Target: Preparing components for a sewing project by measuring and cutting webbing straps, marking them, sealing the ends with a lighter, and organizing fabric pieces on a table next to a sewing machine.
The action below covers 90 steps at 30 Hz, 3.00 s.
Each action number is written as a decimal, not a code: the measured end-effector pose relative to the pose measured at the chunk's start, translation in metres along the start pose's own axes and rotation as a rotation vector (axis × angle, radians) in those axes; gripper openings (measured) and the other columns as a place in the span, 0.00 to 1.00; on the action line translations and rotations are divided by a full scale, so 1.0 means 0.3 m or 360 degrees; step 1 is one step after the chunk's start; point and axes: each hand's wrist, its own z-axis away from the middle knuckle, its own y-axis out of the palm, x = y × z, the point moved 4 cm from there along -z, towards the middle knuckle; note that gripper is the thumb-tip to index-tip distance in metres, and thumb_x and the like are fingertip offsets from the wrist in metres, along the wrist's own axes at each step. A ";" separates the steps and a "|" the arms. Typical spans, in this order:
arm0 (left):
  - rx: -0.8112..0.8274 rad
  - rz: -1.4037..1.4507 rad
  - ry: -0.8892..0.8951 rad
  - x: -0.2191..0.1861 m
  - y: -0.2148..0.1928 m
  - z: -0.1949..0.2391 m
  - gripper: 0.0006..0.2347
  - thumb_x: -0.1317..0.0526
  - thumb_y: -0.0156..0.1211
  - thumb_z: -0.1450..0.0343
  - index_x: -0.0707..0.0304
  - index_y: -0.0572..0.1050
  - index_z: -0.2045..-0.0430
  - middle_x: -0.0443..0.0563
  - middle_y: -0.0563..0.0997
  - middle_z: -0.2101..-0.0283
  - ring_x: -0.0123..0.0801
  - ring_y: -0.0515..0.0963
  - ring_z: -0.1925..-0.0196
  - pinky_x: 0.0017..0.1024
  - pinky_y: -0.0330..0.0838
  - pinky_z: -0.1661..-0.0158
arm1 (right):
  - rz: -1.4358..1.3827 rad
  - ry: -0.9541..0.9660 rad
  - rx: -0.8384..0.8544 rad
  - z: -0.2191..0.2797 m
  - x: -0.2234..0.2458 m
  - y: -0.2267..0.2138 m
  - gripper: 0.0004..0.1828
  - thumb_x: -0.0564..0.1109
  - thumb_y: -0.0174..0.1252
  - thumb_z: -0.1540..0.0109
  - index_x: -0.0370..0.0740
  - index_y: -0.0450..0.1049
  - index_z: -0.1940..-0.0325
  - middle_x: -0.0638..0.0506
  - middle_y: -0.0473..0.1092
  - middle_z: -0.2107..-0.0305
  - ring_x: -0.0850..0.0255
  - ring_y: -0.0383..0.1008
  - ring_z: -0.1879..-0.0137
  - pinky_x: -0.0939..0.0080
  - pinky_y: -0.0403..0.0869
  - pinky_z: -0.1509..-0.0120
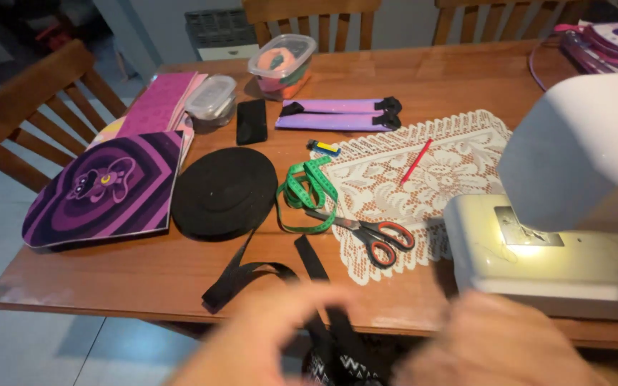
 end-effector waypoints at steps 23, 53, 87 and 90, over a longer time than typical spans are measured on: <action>0.0299 0.0929 0.0292 0.118 0.044 -0.138 0.15 0.54 0.40 0.20 0.67 0.71 0.63 0.41 0.56 0.84 0.25 0.59 0.87 0.25 0.58 0.82 | -0.1050 -0.0264 -0.2470 0.143 -0.105 -0.610 0.07 0.30 0.67 0.38 0.29 0.77 0.57 0.43 0.78 0.64 0.62 0.80 0.59 0.70 0.81 0.50; -0.1060 0.2371 -0.0979 0.284 0.430 0.098 0.22 0.61 0.44 0.26 0.91 0.78 0.55 0.89 0.88 0.52 0.67 0.86 0.49 0.45 0.74 0.52 | -0.2105 -0.0363 -0.0741 -0.477 0.079 0.279 0.16 0.54 0.56 0.31 0.43 0.73 0.69 0.60 0.70 0.71 0.71 0.67 0.61 0.70 0.67 0.55; -0.1048 0.1923 -0.1142 0.551 0.309 0.157 0.17 0.59 0.50 0.23 0.83 0.79 0.62 0.49 0.53 0.90 0.30 0.47 0.91 0.29 0.39 0.87 | 0.0518 0.1076 -0.1114 -0.438 -0.411 0.159 0.21 0.65 0.54 0.38 0.48 0.75 0.58 0.49 0.76 0.64 0.46 0.75 0.54 0.47 0.76 0.53; -0.1001 0.1789 -0.1161 0.548 0.310 0.170 0.18 0.57 0.52 0.26 0.79 0.84 0.58 0.50 0.56 0.92 0.30 0.50 0.93 0.27 0.42 0.89 | 0.0429 0.1166 -0.0984 -0.440 -0.409 0.127 0.27 0.73 0.55 0.41 0.56 0.78 0.51 0.52 0.76 0.63 0.50 0.76 0.51 0.49 0.78 0.54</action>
